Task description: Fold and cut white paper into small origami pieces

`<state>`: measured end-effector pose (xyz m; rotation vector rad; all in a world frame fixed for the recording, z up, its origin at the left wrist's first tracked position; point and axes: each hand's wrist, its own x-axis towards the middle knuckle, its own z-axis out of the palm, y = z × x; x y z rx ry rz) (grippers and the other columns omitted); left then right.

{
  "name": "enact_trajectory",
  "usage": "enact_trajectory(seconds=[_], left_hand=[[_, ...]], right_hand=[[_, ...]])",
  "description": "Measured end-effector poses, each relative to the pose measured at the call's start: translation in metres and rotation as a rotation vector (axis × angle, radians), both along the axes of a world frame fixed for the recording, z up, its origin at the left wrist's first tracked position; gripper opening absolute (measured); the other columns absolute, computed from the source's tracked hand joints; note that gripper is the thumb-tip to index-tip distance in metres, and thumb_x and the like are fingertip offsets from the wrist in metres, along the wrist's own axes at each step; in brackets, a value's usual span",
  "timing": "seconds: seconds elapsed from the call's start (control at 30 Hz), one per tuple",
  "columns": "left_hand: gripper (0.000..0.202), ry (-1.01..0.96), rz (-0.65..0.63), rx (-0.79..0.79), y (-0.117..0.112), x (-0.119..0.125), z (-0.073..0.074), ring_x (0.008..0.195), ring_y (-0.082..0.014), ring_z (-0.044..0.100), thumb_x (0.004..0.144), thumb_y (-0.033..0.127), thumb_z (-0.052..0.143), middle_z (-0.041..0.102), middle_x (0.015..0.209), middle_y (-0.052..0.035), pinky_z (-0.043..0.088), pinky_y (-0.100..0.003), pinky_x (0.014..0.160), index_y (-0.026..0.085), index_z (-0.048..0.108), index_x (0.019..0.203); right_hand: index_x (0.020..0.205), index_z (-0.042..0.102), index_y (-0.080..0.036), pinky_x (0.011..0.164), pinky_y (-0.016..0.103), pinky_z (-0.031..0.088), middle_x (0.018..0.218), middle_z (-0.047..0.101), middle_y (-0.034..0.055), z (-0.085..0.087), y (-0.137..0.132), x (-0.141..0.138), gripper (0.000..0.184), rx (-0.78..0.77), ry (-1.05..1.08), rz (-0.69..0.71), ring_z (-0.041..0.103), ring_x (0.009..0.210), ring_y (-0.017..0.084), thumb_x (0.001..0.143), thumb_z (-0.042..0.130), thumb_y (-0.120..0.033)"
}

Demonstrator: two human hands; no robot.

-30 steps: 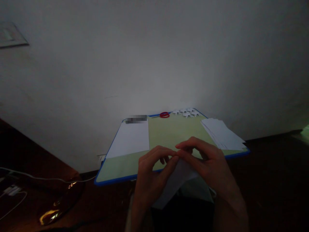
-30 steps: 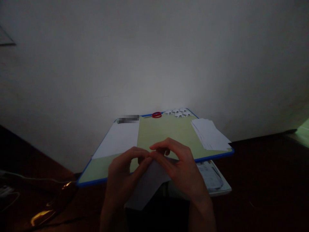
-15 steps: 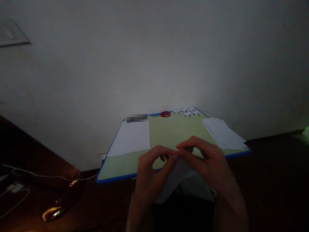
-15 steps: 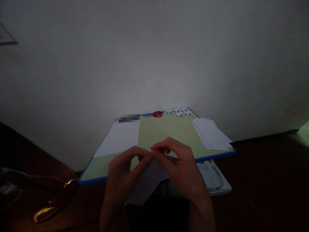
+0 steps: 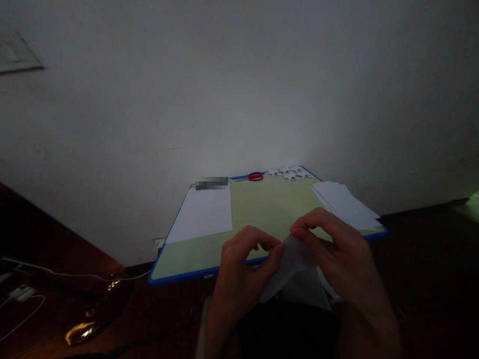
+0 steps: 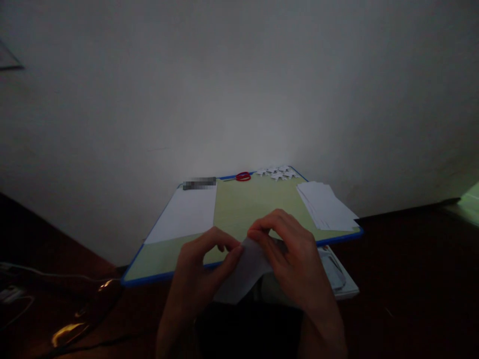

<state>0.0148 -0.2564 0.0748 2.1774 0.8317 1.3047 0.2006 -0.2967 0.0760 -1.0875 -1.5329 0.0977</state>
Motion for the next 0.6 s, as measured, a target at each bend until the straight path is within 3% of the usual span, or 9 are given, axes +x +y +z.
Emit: enact_trajectory(seconds=[0.23,0.47,0.53,0.6], left_hand=[[0.013,0.067,-0.071,-0.008,0.007,-0.011,-0.005,0.075,-0.0140,0.066,0.092,0.014,0.074,0.072,0.078,0.0020,0.048,-0.026,0.071,0.021,0.071,0.081],[0.012,0.137,0.006,0.031,0.020,-0.031,-0.013,0.077,-0.0160,0.067,0.092,0.016,0.074,0.072,0.080,0.0013,0.048,-0.029,0.074,0.021,0.071,0.082],[0.013,0.144,0.031,0.033,0.023,-0.034,-0.015,0.078,-0.0163,0.067,0.093,0.016,0.072,0.072,0.080,0.0015,0.048,-0.030,0.076,0.021,0.070,0.082],[0.011,0.150,0.068,0.031,0.024,-0.036,-0.016,0.081,-0.0172,0.068,0.092,0.014,0.071,0.073,0.082,0.0014,0.049,-0.031,0.079,0.021,0.070,0.083]], right_hand=[[0.083,0.068,-0.025,0.070,0.027,0.049,0.082,0.067,-0.0028,-0.003,-0.010,0.019,0.014,0.117,0.130,-0.304,0.063,0.077,0.015,0.098,0.069,-0.026],[0.082,0.076,-0.021,0.071,0.034,0.047,0.077,0.072,0.0015,-0.015,-0.010,0.043,0.023,0.232,0.408,-0.656,0.065,0.074,0.020,0.085,0.084,-0.042],[0.083,0.076,-0.022,0.071,0.035,0.048,0.077,0.072,0.0011,-0.016,-0.009,0.045,0.023,0.219,0.414,-0.659,0.066,0.074,0.021,0.085,0.083,-0.044],[0.085,0.075,-0.024,0.073,0.034,0.051,0.081,0.073,-0.0002,-0.016,-0.009,0.044,0.019,0.187,0.372,-0.569,0.067,0.077,0.020,0.088,0.080,-0.042]])
